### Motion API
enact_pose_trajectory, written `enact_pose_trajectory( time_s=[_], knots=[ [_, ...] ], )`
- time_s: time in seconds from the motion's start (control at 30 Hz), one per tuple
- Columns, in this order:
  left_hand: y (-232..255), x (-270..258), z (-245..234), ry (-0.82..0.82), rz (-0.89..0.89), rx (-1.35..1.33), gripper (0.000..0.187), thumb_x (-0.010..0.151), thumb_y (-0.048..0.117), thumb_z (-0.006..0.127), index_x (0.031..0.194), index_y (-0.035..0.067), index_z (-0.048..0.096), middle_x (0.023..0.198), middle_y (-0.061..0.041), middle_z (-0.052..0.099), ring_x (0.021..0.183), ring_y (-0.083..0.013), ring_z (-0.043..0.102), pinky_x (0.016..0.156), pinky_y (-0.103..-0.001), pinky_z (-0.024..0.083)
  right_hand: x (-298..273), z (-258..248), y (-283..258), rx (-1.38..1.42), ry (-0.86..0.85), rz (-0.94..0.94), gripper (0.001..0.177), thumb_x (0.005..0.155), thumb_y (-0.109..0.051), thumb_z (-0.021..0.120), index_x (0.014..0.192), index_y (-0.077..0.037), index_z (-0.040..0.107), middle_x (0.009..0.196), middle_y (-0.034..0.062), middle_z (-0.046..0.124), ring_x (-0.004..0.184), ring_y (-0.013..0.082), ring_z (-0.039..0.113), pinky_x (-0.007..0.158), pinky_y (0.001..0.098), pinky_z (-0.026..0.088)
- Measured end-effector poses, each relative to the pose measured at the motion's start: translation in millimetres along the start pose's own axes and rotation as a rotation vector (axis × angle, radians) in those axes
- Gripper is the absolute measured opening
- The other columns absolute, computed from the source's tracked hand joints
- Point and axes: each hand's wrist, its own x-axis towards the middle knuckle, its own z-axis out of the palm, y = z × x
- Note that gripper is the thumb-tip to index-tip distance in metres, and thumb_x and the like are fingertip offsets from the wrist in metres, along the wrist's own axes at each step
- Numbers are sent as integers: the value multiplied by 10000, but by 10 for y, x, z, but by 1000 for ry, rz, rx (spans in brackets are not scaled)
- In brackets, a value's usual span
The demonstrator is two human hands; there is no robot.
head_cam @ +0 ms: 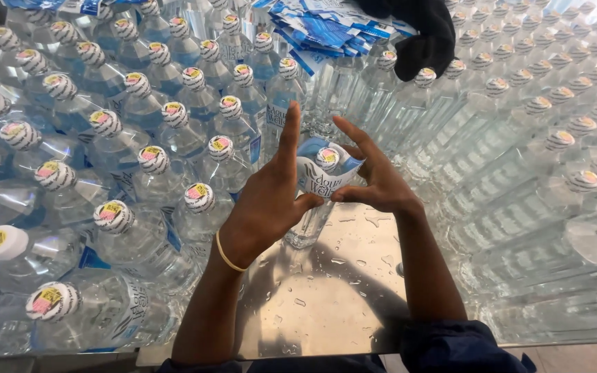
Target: Manually applying adhesive labels to plastic water bottles on a production line.
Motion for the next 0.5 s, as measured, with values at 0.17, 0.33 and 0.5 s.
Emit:
enact_pose_trajectory(
  time_s=[0.17,0.33,0.5],
  knots=[
    [4,26,7,-12,-19,2,1371,865,122,935,1681,215,-163,1872,-225,159,1037,-448,807,620,-496,628,-20,-79,66,-214,-39,9,1149,825,-428,893,1721,-144,232,1843,162,166,1564,416,512,953,410,702],
    [24,18,1,-37,-41,-4,1347,888,124,918,1679,230,-168,1884,-207,120,1011,-434,820,648,-497,642,-48,-132,198,-202,-58,-7,1160,827,-415,900,1727,-113,233,1839,182,195,1637,395,406,1182,481,576],
    [23,10,60,-24,-57,26,1373,865,94,926,1676,253,-170,1844,-249,274,939,-416,844,652,-524,656,-53,-95,94,-213,-55,14,1154,831,-371,903,1723,-101,222,1838,178,182,1666,401,354,1220,498,553]
  ],
)
